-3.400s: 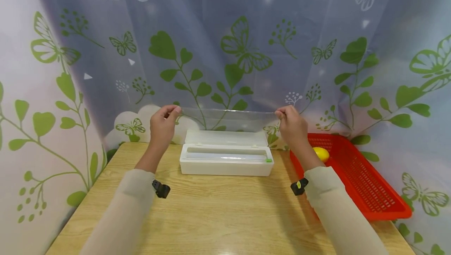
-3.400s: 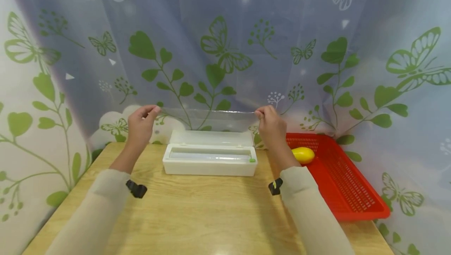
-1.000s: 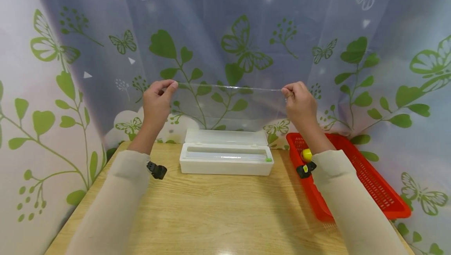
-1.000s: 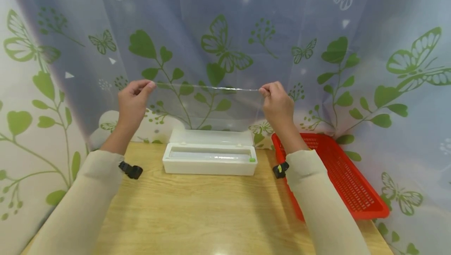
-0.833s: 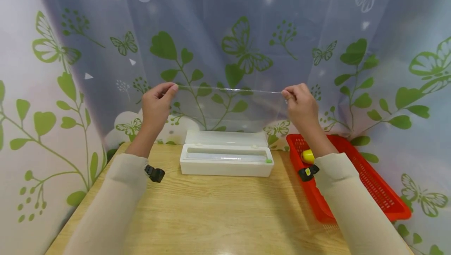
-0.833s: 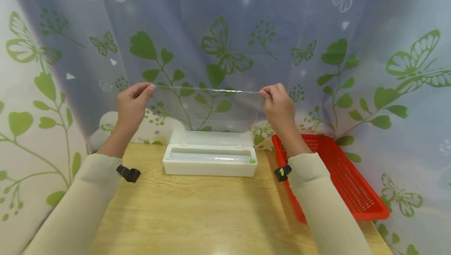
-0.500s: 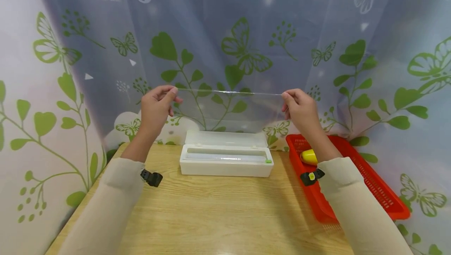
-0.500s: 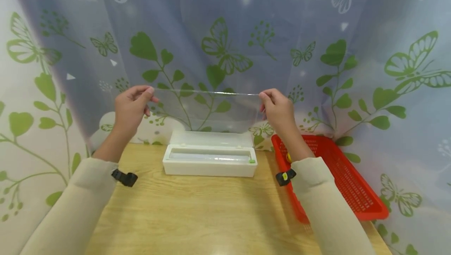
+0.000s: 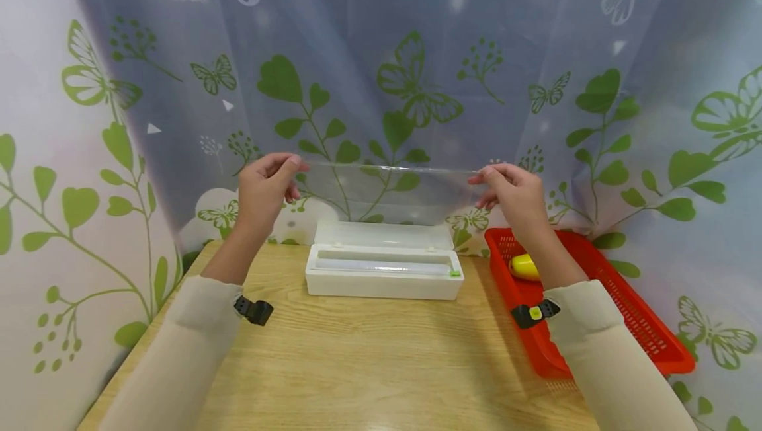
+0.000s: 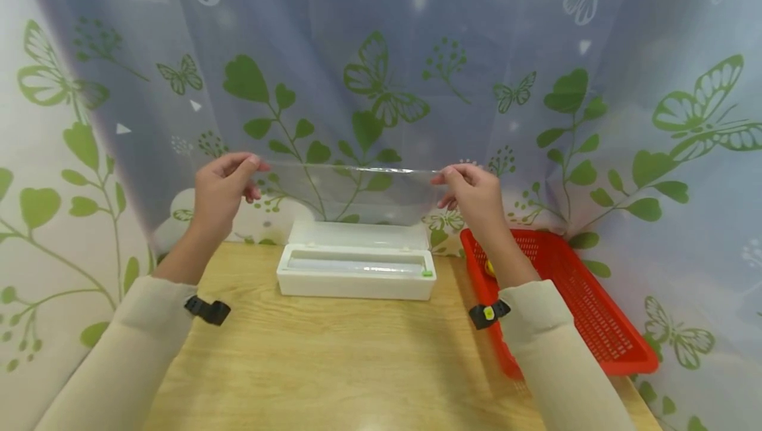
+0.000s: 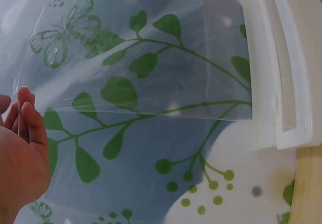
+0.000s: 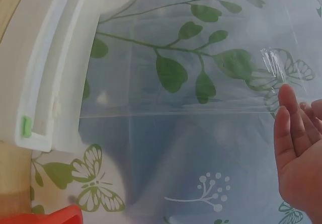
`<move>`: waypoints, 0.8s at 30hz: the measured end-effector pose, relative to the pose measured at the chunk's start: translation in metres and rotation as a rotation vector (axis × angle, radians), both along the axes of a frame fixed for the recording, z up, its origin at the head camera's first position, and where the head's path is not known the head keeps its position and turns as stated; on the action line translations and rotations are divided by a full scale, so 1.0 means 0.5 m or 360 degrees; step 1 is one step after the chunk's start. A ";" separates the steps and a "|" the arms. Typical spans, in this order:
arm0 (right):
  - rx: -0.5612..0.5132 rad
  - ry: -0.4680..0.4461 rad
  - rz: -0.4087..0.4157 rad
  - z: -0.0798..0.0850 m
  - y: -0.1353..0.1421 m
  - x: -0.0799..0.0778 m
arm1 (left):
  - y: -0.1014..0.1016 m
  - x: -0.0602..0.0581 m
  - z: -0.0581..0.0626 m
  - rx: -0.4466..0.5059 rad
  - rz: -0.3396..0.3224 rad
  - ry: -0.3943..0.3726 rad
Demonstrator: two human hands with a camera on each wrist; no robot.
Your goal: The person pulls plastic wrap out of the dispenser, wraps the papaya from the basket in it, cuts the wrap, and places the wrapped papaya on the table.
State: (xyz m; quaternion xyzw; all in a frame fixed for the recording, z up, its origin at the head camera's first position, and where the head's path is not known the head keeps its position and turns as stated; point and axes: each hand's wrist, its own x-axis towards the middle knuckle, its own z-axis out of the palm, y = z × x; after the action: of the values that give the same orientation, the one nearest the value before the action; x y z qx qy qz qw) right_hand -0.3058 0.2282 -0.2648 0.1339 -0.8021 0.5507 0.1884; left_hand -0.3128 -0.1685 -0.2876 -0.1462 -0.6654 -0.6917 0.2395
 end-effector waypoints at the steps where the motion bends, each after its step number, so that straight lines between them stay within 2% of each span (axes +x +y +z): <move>1: -0.0011 -0.0011 -0.0002 -0.001 0.001 0.004 | -0.001 0.003 -0.001 0.0006 0.0001 0.0000; 5: -0.0062 -0.0054 0.0009 -0.004 0.002 0.020 | -0.002 0.016 -0.008 0.0024 0.0018 -0.0024; 16: -0.0086 -0.0099 0.0022 -0.024 0.003 0.076 | -0.014 0.063 -0.031 0.0011 -0.0080 -0.0145; 24: -0.0138 -0.0193 0.0071 -0.044 0.006 0.120 | -0.022 0.113 -0.056 -0.0007 -0.0093 -0.0242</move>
State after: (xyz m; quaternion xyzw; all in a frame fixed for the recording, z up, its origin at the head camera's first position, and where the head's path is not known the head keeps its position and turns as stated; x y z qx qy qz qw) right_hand -0.2458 0.2312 -0.2865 0.1098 -0.7842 0.5961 0.1327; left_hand -0.2565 -0.1796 -0.3156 -0.1130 -0.6786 -0.7062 0.1676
